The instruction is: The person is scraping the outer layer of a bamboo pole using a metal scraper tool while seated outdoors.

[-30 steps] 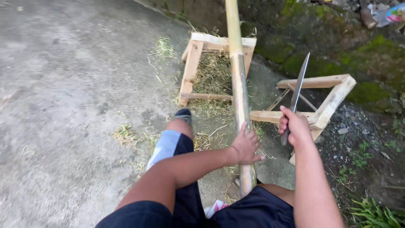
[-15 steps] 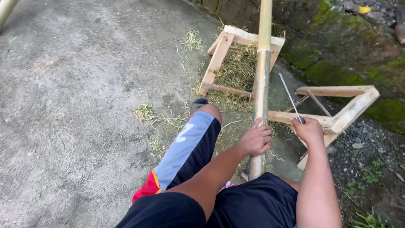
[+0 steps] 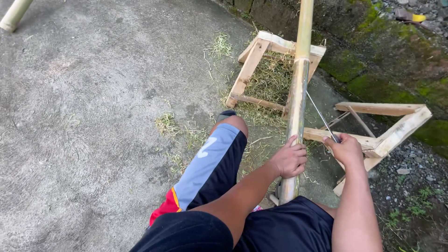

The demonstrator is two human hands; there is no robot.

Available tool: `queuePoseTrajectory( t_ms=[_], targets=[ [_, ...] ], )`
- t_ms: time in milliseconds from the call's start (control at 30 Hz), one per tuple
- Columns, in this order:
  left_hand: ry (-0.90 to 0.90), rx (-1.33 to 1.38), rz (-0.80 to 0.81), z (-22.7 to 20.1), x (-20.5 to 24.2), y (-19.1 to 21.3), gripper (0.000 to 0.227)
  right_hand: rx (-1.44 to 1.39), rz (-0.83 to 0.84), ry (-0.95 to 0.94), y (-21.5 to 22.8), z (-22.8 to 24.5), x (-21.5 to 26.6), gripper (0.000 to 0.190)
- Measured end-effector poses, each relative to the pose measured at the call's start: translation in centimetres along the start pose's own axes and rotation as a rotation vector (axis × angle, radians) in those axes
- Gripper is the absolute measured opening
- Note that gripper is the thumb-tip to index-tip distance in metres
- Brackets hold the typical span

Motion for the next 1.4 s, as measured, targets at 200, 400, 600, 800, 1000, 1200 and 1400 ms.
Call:
queuePoseTrajectory(
  t_ms=[200,400,600,800,1000,1200,1400],
  targets=[
    [0.01,0.028,-0.03,0.0,-0.1,0.4,0.022,0.077,0.06,-0.058,-0.2,-0.7,0.0,0.052],
    [0.022,0.019,-0.025,0.1,-0.1,0.4,0.024,0.018,0.04,-0.061,-0.2,-0.5,-0.5,0.049],
    [0.023,0.021,-0.039,0.1,0.0,0.4,0.025,0.075,0.096,-0.081,-0.3,0.2,-0.6,0.046],
    [0.024,0.017,-0.048,0.1,0.0,0.3,0.024,0.036,0.096,-0.071,-0.6,0.5,-0.5,0.049],
    [0.021,0.028,-0.063,0.0,0.0,0.7,0.022,0.049,0.102,-0.006,-1.9,-0.3,-1.1,0.053],
    [0.021,0.041,-0.062,0.0,0.0,0.9,0.021,0.035,0.117,-0.028,-2.2,-0.2,-1.3,0.053],
    [0.03,0.023,-0.035,0.1,0.0,0.6,0.022,0.049,0.123,-0.045,-2.1,0.2,-1.3,0.051]
  ],
)
Point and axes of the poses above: each hand's wrist, its own x-axis away from the middle knuckle, its own y-axis out of the back of the hand, z = x × y, the point moved 2 cm from there along -x, towards the middle knuckle, and after that the axes turned 6 degrees about -z, right-handed, at the moved point
